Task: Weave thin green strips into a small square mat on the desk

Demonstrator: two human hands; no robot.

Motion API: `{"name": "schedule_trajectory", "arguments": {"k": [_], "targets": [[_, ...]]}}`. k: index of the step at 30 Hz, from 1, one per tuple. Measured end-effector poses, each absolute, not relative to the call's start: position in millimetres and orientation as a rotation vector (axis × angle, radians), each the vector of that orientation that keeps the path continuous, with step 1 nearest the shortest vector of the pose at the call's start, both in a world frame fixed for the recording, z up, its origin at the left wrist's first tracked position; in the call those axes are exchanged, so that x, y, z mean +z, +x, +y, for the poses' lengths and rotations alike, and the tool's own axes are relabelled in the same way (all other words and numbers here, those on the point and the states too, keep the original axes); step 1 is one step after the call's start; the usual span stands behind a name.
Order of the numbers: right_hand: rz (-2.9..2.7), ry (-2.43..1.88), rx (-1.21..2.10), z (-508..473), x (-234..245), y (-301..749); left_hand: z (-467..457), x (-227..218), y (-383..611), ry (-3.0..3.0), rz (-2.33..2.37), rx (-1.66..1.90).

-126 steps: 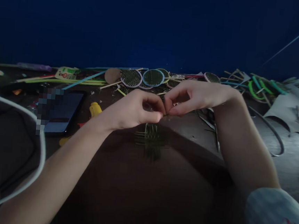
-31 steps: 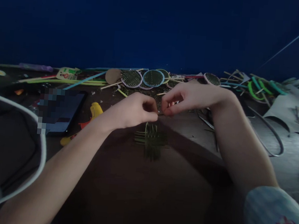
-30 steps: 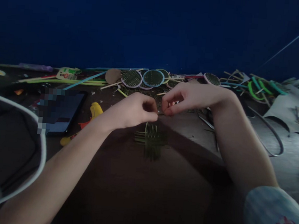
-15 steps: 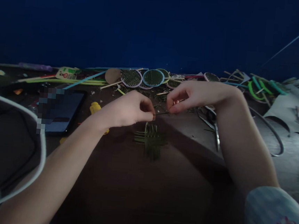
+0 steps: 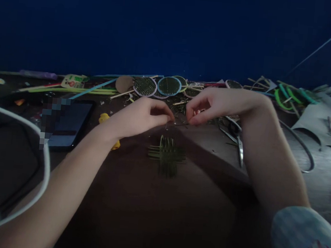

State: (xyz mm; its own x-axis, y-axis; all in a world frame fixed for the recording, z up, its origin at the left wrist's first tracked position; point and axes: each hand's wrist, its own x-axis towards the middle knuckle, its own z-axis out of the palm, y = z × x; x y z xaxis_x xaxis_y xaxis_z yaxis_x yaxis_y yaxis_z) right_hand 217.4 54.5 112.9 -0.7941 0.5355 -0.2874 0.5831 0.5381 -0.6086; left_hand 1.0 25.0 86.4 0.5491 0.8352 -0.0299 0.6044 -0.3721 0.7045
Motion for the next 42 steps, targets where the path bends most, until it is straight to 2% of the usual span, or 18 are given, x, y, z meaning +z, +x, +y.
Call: {"name": "schedule_trajectory", "arguments": {"k": [13, 34, 42], "targets": [[2.708, 0.941, -1.111, 51.7, 109.7, 206.2, 18.7, 78.5, 14.7, 2.06, 1.057, 0.468], [2.66, 0.951, -1.235, 54.6, 107.1, 212.9, 24.8, 83.2, 4.1, 1.945, 0.956, 0.297], [2.682, 0.83, -1.334, 58.1, 105.4, 216.5, 26.3, 83.6, 0.7, 1.913, 0.929, 0.256]]}}
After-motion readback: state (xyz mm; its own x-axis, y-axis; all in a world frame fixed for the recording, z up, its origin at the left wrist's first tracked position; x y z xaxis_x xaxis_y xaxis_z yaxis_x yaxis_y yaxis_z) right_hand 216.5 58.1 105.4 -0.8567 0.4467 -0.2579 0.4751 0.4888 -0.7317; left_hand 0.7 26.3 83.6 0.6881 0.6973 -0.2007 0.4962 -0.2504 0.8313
